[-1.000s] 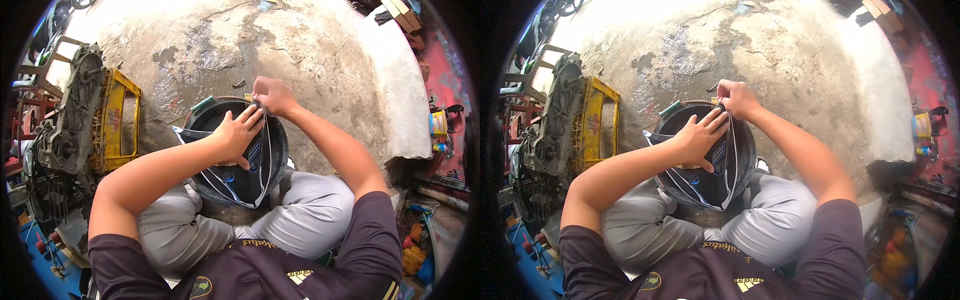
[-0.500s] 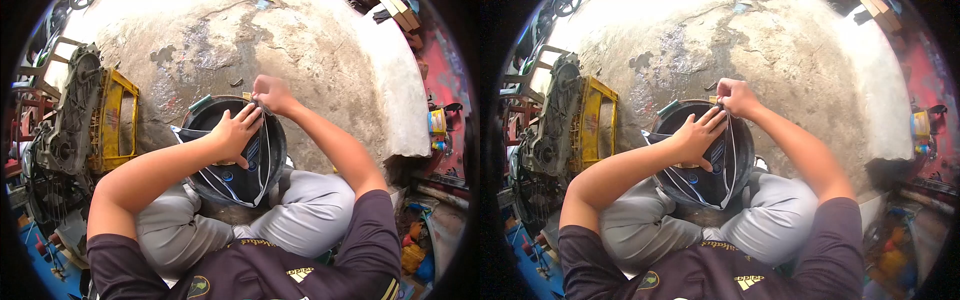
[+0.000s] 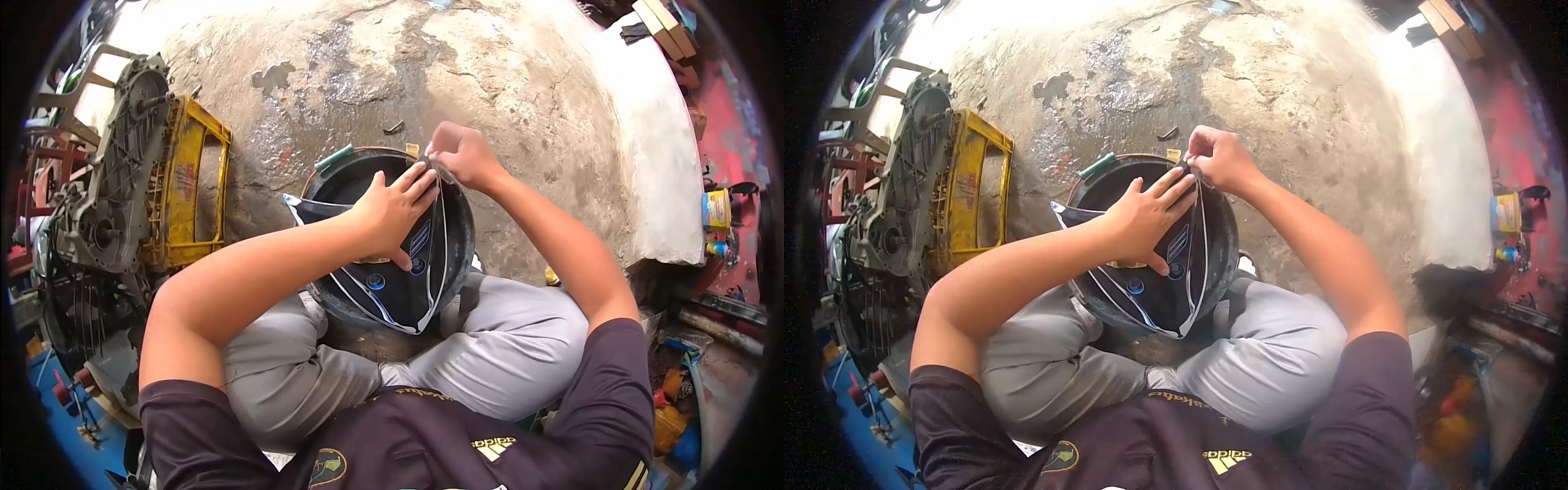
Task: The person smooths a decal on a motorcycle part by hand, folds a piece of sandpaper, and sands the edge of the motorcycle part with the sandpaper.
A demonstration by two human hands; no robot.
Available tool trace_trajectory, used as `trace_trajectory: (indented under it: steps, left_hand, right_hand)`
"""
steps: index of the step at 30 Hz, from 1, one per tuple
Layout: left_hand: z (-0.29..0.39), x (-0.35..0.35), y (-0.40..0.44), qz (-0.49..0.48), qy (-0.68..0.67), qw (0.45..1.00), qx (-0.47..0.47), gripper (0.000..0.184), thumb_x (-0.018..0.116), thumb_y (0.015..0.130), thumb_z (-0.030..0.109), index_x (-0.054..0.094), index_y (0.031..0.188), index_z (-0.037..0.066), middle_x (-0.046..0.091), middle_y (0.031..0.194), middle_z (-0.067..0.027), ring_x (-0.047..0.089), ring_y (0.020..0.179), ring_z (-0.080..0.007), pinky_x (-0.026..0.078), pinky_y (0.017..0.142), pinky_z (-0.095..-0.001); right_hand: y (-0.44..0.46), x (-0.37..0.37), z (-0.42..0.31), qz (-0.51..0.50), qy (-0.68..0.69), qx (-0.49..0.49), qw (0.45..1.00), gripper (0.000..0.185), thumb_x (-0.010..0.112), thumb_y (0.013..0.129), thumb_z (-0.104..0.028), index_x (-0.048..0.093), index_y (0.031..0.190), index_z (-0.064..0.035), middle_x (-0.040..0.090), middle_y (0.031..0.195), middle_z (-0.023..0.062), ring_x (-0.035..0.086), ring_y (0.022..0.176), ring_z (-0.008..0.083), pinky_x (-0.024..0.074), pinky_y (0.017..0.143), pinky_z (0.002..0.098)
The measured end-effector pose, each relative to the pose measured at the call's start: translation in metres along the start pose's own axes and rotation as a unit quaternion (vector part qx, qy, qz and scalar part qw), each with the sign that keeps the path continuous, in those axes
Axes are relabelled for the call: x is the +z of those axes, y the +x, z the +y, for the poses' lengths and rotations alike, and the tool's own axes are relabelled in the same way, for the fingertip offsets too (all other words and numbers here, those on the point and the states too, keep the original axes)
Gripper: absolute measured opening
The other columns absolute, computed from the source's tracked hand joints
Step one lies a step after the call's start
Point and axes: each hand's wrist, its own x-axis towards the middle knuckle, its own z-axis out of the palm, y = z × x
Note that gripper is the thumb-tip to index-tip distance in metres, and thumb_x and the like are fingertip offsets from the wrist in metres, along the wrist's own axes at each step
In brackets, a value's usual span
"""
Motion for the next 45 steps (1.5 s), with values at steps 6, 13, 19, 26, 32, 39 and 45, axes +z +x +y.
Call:
trace_trajectory:
  steps: [6,13,19,26,32,39,45]
  left_hand:
    - [0.001,-0.007,0.001,-0.016,0.004,1.0,0.0,0.137,0.088,0.064,0.072,0.03,0.167,0.002,0.022,0.177,-0.0166,0.015,0.165,-0.0326,0.042,0.115,-0.0618]
    - [-0.001,-0.004,-0.001,0.0,0.0,1.0,0.005,0.137,0.088,0.065,0.071,0.029,0.167,0.002,0.022,0.177,-0.0166,0.015,0.165,-0.0332,0.043,0.114,-0.062]
    - [0.001,-0.006,0.0,-0.006,0.01,1.0,0.0,0.137,0.087,0.065,0.072,0.03,0.167,0.002,0.022,0.177,-0.0166,0.016,0.165,-0.0326,0.042,0.115,-0.0611]
    - [0.0,-0.005,-0.001,0.0,-0.004,1.0,-0.001,0.137,0.088,0.065,0.071,0.029,0.167,0.002,0.022,0.177,-0.0164,0.015,0.165,-0.0329,0.042,0.115,-0.0616]
    - [-0.001,-0.009,0.001,-0.013,-0.001,1.0,0.007,0.137,0.088,0.065,0.07,0.029,0.168,0.002,0.022,0.177,-0.017,0.015,0.165,-0.0335,0.042,0.115,-0.0624]
    - [0.0,-0.007,-0.001,-0.012,-0.007,1.0,0.004,0.138,0.089,0.064,0.069,0.028,0.168,0.002,0.021,0.177,-0.0168,0.015,0.165,-0.0339,0.042,0.115,-0.0623]
    - [0.0,-0.01,0.0,-0.025,-0.01,1.0,0.005,0.138,0.088,0.066,0.07,0.027,0.168,0.002,0.02,0.177,-0.0169,0.014,0.166,-0.0337,0.041,0.116,-0.0618]
  right_hand:
    - [0.013,0.008,-0.001,0.038,0.005,-0.002,0.999,0.013,0.073,0.089,-0.011,0.069,0.099,-0.0023,0.076,0.091,0.0092,0.072,0.085,0.0178,0.0562,0.081,0.035]
    - [-0.001,0.001,0.006,0.013,0.026,-0.01,1.0,0.011,0.072,0.089,-0.007,0.067,0.097,-0.0017,0.076,0.088,0.0092,0.073,0.085,0.0193,0.0562,0.081,0.0351]
    - [0.01,0.008,-0.005,0.037,-0.006,-0.021,0.999,0.01,0.071,0.089,-0.007,0.068,0.097,-0.0023,0.076,0.088,0.0102,0.072,0.083,0.0194,0.0559,0.079,0.035]
    - [-0.01,0.005,0.002,0.06,-0.033,-0.056,0.996,0.008,0.067,0.087,-0.003,0.066,0.095,-0.0019,0.073,0.082,0.0152,0.072,0.076,0.0264,0.0567,0.074,0.0385]
    - [0.009,0.01,-0.001,0.06,-0.042,-0.067,0.995,0.008,0.065,0.086,-0.002,0.067,0.094,-0.0018,0.073,0.08,0.0151,0.071,0.074,0.026,0.0562,0.072,0.0374]
    - [-0.001,0.007,0.009,0.063,-0.006,-0.077,0.995,0.008,0.066,0.086,-0.002,0.068,0.094,-0.002,0.074,0.081,0.0148,0.072,0.075,0.0238,0.0567,0.073,0.0369]
    - [0.012,0.011,-0.003,0.043,-0.037,-0.065,0.996,0.008,0.067,0.087,-0.002,0.068,0.094,-0.0017,0.075,0.082,0.0148,0.073,0.077,0.024,0.0569,0.073,0.0361]
